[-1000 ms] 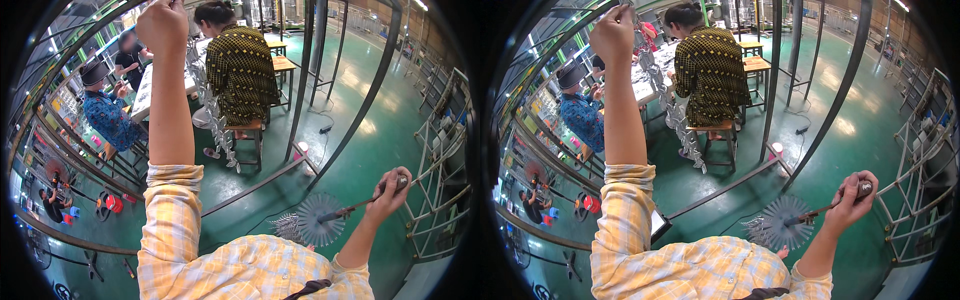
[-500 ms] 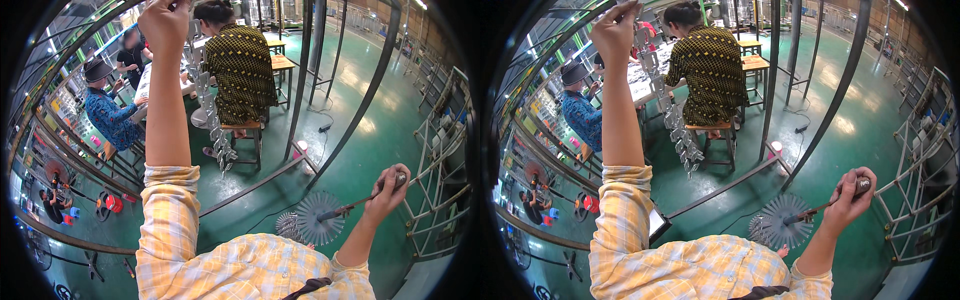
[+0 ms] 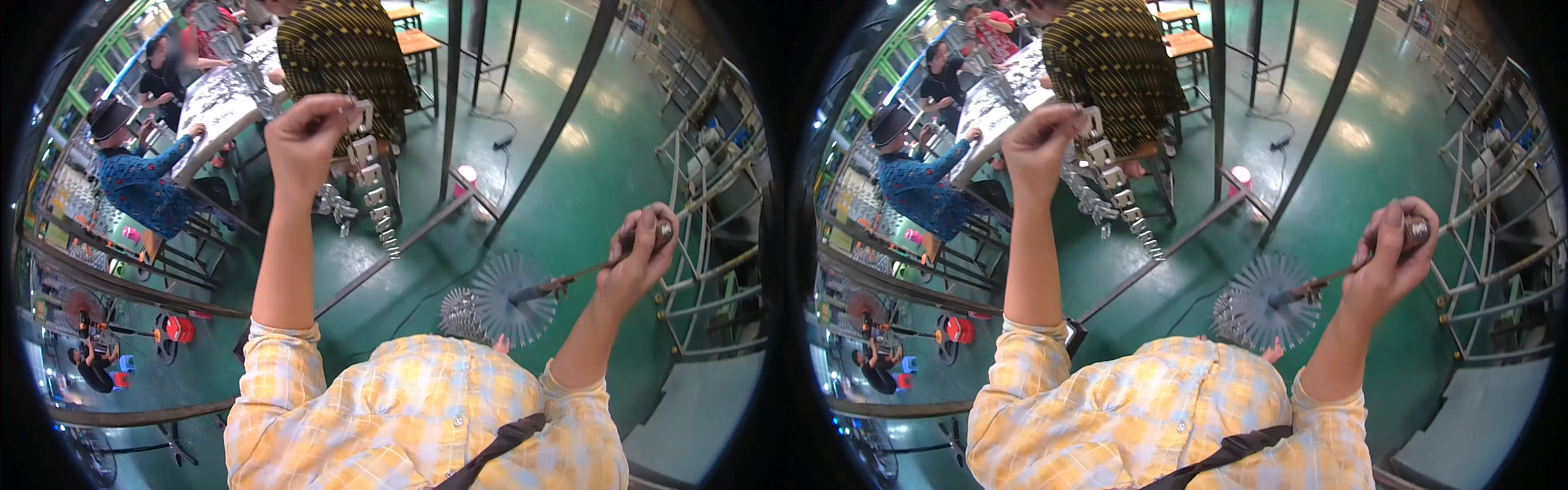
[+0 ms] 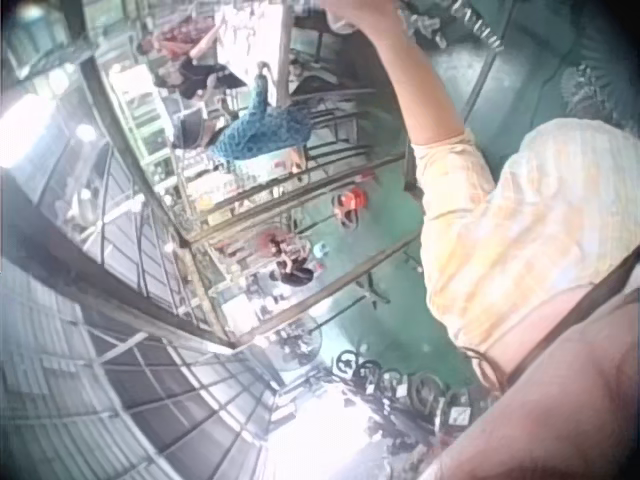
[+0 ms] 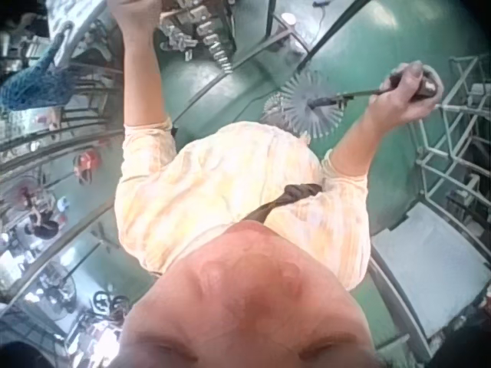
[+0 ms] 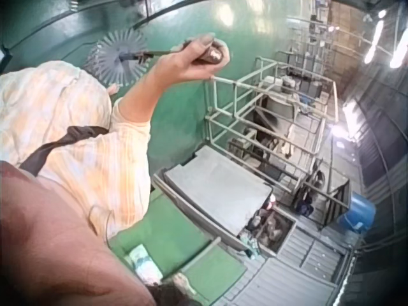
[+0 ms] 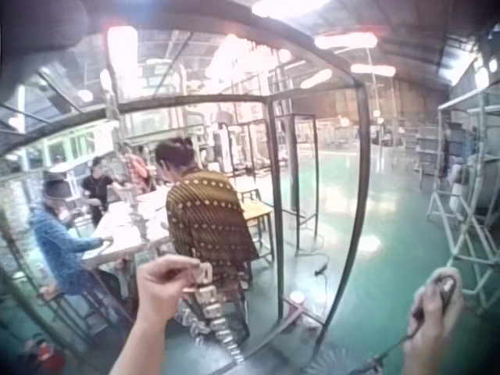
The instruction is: The person hangs small metal hooks onto a multi-pronged vertical rack by hand and then carries a larger loaded metal component through the facility.
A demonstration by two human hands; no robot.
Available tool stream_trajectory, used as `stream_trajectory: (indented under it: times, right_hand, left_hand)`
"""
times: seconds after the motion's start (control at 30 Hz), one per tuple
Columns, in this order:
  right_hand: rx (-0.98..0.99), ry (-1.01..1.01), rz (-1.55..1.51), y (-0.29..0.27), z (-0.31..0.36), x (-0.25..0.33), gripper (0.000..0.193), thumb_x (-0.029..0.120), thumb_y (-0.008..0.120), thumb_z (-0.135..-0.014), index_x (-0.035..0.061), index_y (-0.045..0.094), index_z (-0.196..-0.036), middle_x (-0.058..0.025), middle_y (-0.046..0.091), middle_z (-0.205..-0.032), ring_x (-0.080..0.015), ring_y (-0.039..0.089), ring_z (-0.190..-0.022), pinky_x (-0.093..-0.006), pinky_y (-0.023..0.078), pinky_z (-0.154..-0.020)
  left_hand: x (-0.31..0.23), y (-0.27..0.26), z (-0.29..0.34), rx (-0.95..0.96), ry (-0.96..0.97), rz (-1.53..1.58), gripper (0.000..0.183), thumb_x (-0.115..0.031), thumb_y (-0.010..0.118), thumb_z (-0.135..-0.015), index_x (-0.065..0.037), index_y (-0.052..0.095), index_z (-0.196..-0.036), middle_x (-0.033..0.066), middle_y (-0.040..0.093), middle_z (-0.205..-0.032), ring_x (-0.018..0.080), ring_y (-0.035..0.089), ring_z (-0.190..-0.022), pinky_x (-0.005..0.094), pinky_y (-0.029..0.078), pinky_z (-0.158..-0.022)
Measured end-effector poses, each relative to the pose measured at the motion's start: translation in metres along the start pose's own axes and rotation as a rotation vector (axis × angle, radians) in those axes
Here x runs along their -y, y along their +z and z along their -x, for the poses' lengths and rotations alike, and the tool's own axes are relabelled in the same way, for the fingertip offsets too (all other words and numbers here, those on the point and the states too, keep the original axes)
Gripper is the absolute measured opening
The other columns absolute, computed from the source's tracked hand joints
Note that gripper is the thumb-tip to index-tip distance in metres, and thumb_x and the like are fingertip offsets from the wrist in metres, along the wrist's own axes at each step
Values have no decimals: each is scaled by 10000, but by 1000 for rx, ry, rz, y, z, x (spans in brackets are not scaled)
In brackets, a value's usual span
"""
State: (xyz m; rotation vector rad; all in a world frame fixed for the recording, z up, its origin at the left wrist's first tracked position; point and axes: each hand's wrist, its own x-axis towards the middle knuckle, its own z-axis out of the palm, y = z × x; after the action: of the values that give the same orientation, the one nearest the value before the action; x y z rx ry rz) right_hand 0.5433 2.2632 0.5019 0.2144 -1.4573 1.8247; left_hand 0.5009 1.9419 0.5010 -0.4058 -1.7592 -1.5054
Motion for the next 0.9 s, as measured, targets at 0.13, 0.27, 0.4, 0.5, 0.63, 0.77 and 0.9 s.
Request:
stream_trajectory:
  times: [0.13, 0.27, 0.4, 0.5, 0.63, 0.77, 0.9]
  right_hand:
    - [-21, -39, -4, 7, -1, 2, 145, 114, 549, -800, 27, 465, -881, -47, 452, -612, -46, 350, -430, -163, 225, -325]
    - [4, -23, -9, 6, -2, 5, 161, 122, 554, -796, 17, 462, -877, -57, 454, -596, -48, 336, -404, -165, 227, -325]
    - [23, -20, -4, 8, -2, 7, 161, 129, 550, -799, 17, 460, -871, -61, 456, -598, -51, 323, -379, -165, 226, -323]
    - [11, -28, 13, 8, -3, 6, 161, 138, 544, -803, 18, 457, -867, -65, 456, -597, -55, 316, -364, -168, 225, -318]
    - [2, -35, 25, 9, -3, 4, 160, 145, 536, -809, 19, 455, -869, -67, 450, -593, -56, 316, -353, -170, 217, -305]
    - [-16, -45, 43, 10, -4, 6, 174, 162, 540, -808, 21, 457, -868, -67, 446, -591, -56, 311, -339, -167, 209, -300]
    - [-12, -51, 57, 9, -5, 6, 189, 179, 543, -807, 21, 458, -866, -68, 448, -594, -55, 312, -338, -164, 208, -302]
  left_hand:
    - [40, 17, 74, 64, -240, 38, 114, 80, 609, -699, 7, 620, -786, 31, 602, -765, 67, 546, -708, 193, 444, -637]
    - [85, 43, 144, 126, -371, -4, 141, 64, 636, -654, -22, 639, -765, 36, 592, -727, 85, 531, -649, 203, 423, -605]
    - [111, 64, 194, 212, -419, -114, 155, 40, 647, -615, -47, 649, -744, 41, 608, -686, 130, 547, -640, 237, 429, -585]
    - [121, 78, 215, 335, -283, -181, 155, 37, 657, -613, -55, 643, -737, 36, 615, -702, 146, 541, -642, 253, 426, -566]
    - [129, 86, 239, 435, -268, -185, 154, 25, 662, -602, -59, 642, -730, 30, 623, -708, 165, 543, -646, 267, 436, -576]
    - [129, 89, 255, 509, -227, -177, 153, 10, 666, -594, -71, 636, -720, 26, 626, -728, 174, 548, -664, 269, 437, -599]
    - [126, 92, 262, 570, -190, -152, 146, -16, 673, -591, -79, 632, -716, 13, 623, -719, 172, 544, -661, 272, 437, -615]
